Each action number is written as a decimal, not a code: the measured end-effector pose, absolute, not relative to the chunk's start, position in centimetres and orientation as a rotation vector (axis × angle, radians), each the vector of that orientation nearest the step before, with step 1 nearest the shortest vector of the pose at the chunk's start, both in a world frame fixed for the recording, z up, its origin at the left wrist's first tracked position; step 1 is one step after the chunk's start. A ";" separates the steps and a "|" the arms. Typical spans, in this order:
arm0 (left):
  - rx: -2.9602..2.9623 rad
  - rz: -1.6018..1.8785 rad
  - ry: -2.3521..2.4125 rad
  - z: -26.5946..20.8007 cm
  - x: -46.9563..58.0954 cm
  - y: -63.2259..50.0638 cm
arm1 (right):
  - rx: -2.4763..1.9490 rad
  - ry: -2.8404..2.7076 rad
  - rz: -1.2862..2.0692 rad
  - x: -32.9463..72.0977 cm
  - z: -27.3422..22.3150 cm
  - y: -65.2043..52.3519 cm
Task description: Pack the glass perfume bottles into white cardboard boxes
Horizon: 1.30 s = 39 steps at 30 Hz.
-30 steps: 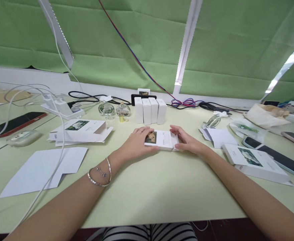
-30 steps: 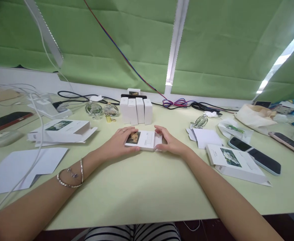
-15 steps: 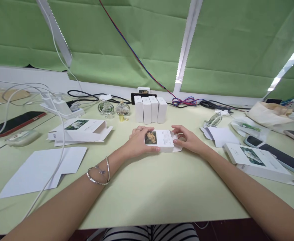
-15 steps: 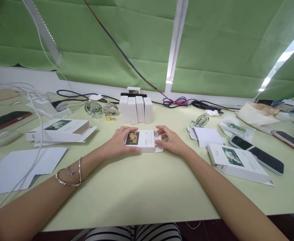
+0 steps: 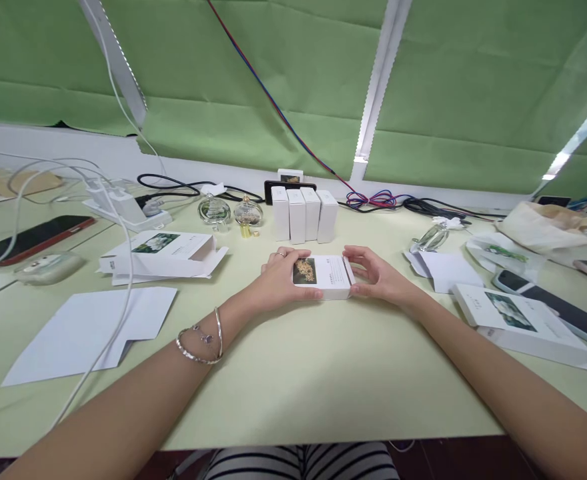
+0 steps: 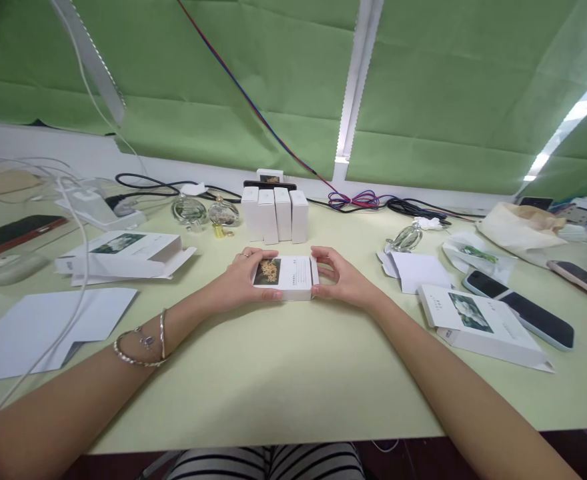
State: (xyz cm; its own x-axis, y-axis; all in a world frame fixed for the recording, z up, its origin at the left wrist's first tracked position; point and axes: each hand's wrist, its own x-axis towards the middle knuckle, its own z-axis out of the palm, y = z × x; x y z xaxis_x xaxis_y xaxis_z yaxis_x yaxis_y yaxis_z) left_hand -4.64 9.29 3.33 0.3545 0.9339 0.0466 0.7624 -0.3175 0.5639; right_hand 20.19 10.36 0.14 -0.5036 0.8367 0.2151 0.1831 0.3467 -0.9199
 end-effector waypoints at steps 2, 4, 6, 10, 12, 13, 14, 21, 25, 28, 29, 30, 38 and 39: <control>2.172 0.508 1.480 3.4 -4.6 9.3 | -0.955 -1.939 1.145 20.5 0.2 10.5; 2.171 0.499 1.484 3.4 -4.6 9.3 | -1.009 -1.978 1.118 20.8 0.4 10.5; 2.174 0.491 1.486 3.4 -4.6 9.2 | -1.033 -2.005 1.103 21.0 0.5 10.5; 2.175 0.490 1.478 3.4 -4.6 9.2 | -1.041 -2.019 1.090 20.9 0.6 10.4; 2.171 0.489 1.478 3.4 -4.6 9.3 | -1.030 -2.011 1.077 20.8 0.5 10.4; 2.171 0.488 1.479 3.4 -4.6 9.3 | -1.023 -2.008 1.069 20.8 0.4 10.4; 2.171 0.489 1.480 3.4 -4.6 9.3 | -1.017 -2.004 1.062 20.8 0.4 10.4; 2.178 0.497 1.466 3.3 -4.7 9.4 | -0.982 -1.993 1.056 20.6 0.3 10.4; 2.178 0.499 1.465 3.3 -4.7 9.4 | -1.001 -2.006 1.053 20.6 0.4 10.4; 2.179 0.505 1.461 3.3 -4.7 9.4 | -1.017 -2.000 1.053 20.5 0.5 10.3; 2.180 0.505 1.460 3.3 -4.7 9.4 | -1.010 -1.992 1.070 20.5 0.6 10.3; 2.180 0.504 1.460 3.2 -4.7 9.4 | -0.992 -1.979 1.104 20.5 0.6 10.2; 2.187 0.490 1.459 3.3 -4.6 9.4 | -0.968 -1.814 1.272 20.2 0.1 10.3; 2.187 0.490 1.456 3.3 -4.7 9.4 | -1.009 -1.807 1.254 20.2 0.0 10.4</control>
State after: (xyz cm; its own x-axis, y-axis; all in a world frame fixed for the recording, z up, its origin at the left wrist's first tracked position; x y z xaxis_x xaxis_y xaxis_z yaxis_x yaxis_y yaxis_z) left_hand -4.65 9.40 3.30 0.3750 0.9263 0.0378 0.7607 -0.3308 0.5586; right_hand 20.17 10.38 -0.03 -0.4461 0.8875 0.1156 0.2023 0.2258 -0.9529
